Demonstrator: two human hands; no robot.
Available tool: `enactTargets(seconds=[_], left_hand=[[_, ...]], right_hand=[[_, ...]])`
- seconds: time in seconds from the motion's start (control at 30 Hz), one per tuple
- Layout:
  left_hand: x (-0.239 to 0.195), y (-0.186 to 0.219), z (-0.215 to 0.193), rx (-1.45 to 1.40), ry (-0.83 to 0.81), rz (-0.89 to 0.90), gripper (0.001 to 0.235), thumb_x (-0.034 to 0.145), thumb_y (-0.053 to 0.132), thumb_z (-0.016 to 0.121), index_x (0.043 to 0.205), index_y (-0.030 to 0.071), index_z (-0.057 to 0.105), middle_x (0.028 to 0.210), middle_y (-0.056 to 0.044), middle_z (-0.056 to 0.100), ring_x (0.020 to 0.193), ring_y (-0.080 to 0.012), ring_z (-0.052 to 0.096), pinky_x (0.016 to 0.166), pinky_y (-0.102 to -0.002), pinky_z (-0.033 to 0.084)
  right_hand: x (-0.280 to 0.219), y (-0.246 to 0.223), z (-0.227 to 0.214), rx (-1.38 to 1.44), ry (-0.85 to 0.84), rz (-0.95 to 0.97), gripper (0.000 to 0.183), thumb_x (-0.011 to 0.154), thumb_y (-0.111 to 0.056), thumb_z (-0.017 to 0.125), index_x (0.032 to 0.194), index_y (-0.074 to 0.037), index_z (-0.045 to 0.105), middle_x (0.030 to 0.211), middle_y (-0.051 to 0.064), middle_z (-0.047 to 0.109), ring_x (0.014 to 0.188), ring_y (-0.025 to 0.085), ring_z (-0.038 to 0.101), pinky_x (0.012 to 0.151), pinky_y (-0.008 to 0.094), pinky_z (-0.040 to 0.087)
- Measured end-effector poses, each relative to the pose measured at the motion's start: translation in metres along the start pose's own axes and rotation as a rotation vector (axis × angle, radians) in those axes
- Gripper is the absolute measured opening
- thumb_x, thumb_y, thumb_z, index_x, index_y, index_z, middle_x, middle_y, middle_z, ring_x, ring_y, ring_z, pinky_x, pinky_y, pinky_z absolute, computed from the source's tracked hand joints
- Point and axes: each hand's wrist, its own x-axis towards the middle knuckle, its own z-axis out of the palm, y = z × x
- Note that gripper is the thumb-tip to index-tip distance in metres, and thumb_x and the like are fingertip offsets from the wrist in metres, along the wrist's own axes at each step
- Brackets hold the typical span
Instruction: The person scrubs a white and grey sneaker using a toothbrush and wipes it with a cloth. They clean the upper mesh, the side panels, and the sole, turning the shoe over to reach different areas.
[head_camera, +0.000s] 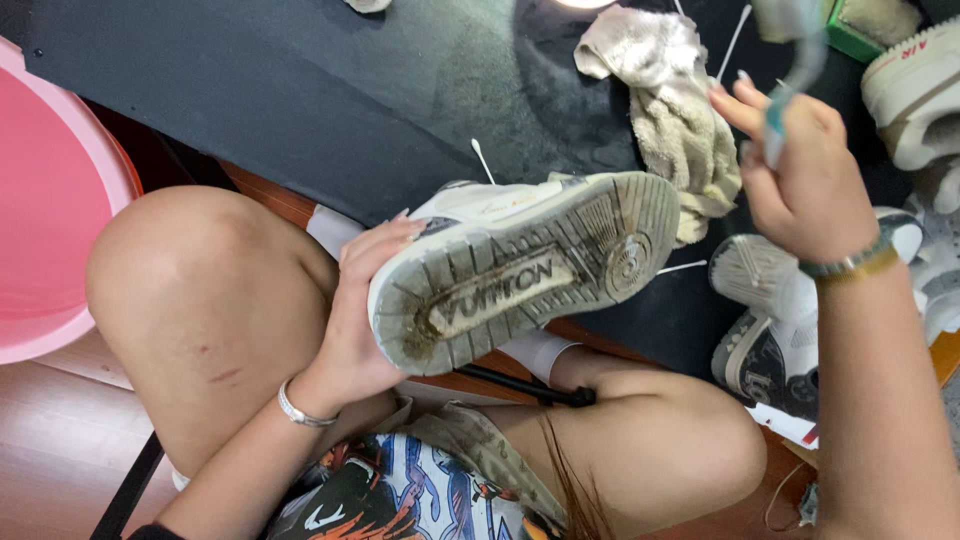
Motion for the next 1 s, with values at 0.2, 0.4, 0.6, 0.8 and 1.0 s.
enactTargets(seconds=[0.2,0.4,0.6,0.8,1.0], left_hand=[[0.020,0.011,0.000,0.077,-0.053,0.145,0.096,0.068,0.027,0.097,0.140,0.009,0.037,0.144,-0.017,0.049,0.143,-0.0395,0.047,0.129,-0.058,0.024],[0.028,0.013,0.012,-0.049,-0.008,0.196,0.094,0.076,0.028,0.099,0.146,0.010,0.039,0.148,-0.016,0.054,0.140,-0.0343,0.054,0.126,-0.048,0.037],[-0.015,0.013,-0.017,-0.122,0.103,0.064,0.091,0.074,0.029,0.095,0.152,0.017,0.049,0.144,-0.007,0.059,0.137,-0.0239,0.059,0.123,-0.042,0.042],[-0.068,0.004,-0.096,-0.135,0.170,-0.169,0.089,0.088,0.026,0.089,0.158,0.006,0.037,0.153,-0.006,0.051,0.135,-0.0198,0.052,0.116,-0.037,0.048],[-0.056,0.029,-0.125,0.077,0.401,0.008,0.079,0.100,0.020,0.092,0.157,0.000,0.041,0.148,-0.006,0.052,0.132,-0.0167,0.054,0.117,-0.031,0.046]], right_hand=[[-0.077,-0.060,0.012,0.601,0.267,0.161,0.015,0.109,0.000,0.046,0.110,-0.009,0.033,0.148,0.027,0.058,0.147,0.029,0.053,0.131,0.043,0.032],[-0.132,-0.110,0.047,0.739,0.606,0.262,0.019,0.104,0.001,0.043,0.109,-0.010,0.028,0.143,0.034,0.055,0.145,0.037,0.050,0.130,0.048,0.030],[-0.138,-0.155,0.128,0.720,0.799,0.320,0.024,0.104,-0.001,0.050,0.111,-0.011,0.029,0.138,0.029,0.061,0.134,0.032,0.061,0.127,0.048,0.040],[-0.067,-0.215,0.167,0.521,0.445,0.257,0.045,0.100,-0.001,0.056,0.144,-0.002,0.049,0.150,0.016,0.062,0.150,0.036,0.051,0.131,0.050,0.030],[0.012,-0.200,0.180,0.439,0.416,0.126,0.048,0.103,-0.006,0.055,0.142,0.011,0.033,0.157,0.018,0.051,0.148,0.038,0.042,0.128,0.052,0.024]])
